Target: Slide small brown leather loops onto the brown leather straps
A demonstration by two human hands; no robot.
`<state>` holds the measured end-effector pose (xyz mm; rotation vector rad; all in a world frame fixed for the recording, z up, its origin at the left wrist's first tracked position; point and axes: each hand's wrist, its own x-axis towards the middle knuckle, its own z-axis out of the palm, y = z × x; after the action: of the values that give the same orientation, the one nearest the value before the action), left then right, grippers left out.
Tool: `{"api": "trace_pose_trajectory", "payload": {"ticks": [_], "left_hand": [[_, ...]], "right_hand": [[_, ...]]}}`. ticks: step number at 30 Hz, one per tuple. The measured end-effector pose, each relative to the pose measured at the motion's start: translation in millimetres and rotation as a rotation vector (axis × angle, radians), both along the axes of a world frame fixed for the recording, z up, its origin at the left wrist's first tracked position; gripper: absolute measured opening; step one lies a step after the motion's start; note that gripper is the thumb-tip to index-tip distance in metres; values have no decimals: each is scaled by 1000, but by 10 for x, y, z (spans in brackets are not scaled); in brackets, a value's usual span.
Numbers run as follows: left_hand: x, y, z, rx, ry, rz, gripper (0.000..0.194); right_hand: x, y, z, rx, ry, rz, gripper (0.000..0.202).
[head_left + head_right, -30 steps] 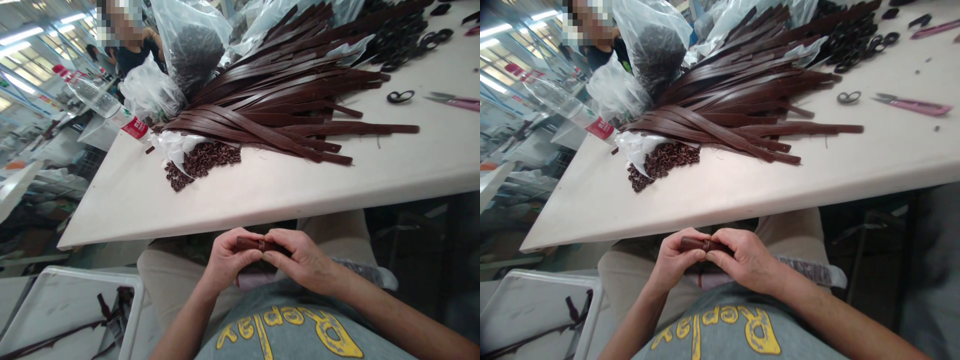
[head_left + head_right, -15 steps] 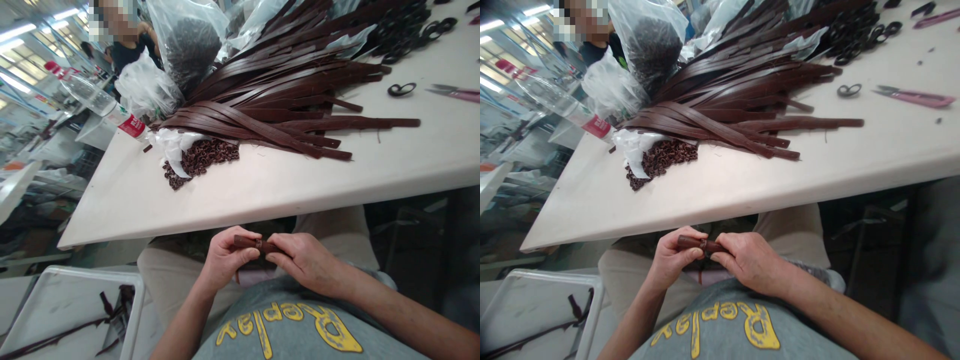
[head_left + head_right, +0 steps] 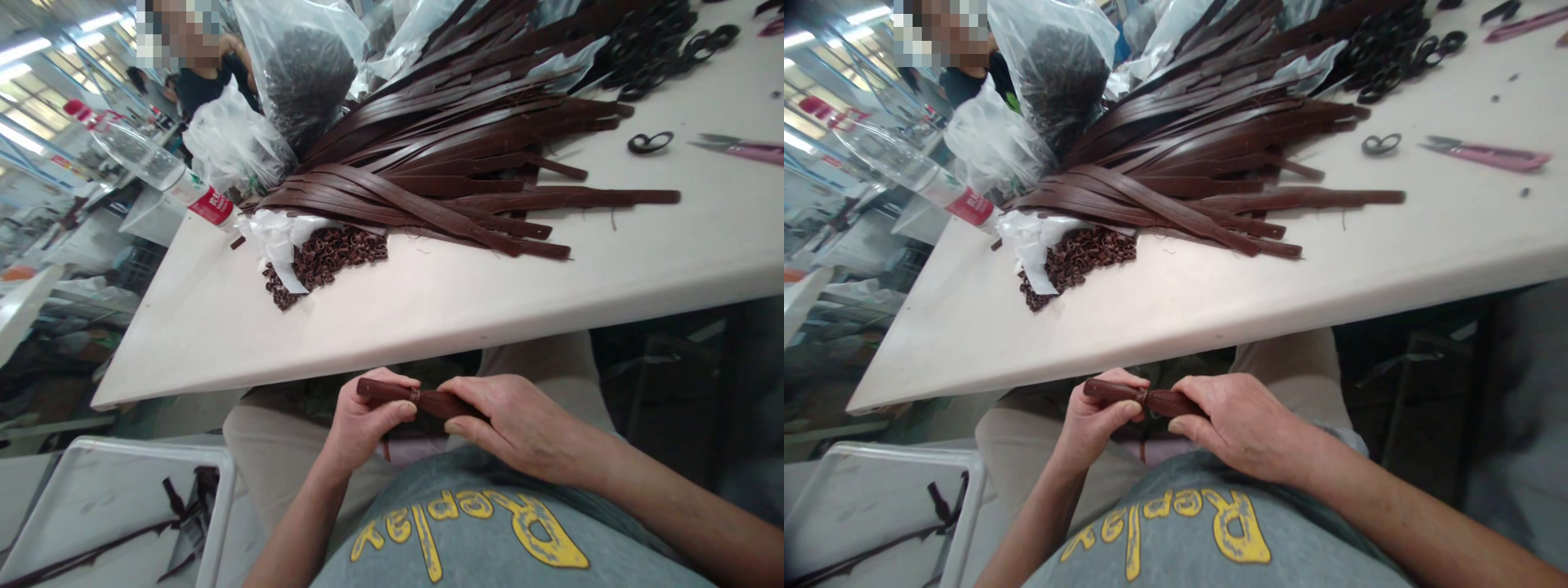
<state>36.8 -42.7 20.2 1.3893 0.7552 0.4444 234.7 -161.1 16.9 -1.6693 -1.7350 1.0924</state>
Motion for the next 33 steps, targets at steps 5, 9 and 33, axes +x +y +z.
{"api": "trace_pose_trajectory", "payload": {"ticks": [5, 9, 33], "left_hand": [[-12, -4, 9, 23, 16, -13, 28], [-18, -5, -23, 32, 75, -37, 30], [-21, -115, -159, 31, 86, -52, 22]], "right_hand": [[-2, -73, -57, -26, 34, -26, 15], [-69, -56, -124, 30, -41, -42, 18], [-193, 25, -117, -58, -102, -11, 18]]}}
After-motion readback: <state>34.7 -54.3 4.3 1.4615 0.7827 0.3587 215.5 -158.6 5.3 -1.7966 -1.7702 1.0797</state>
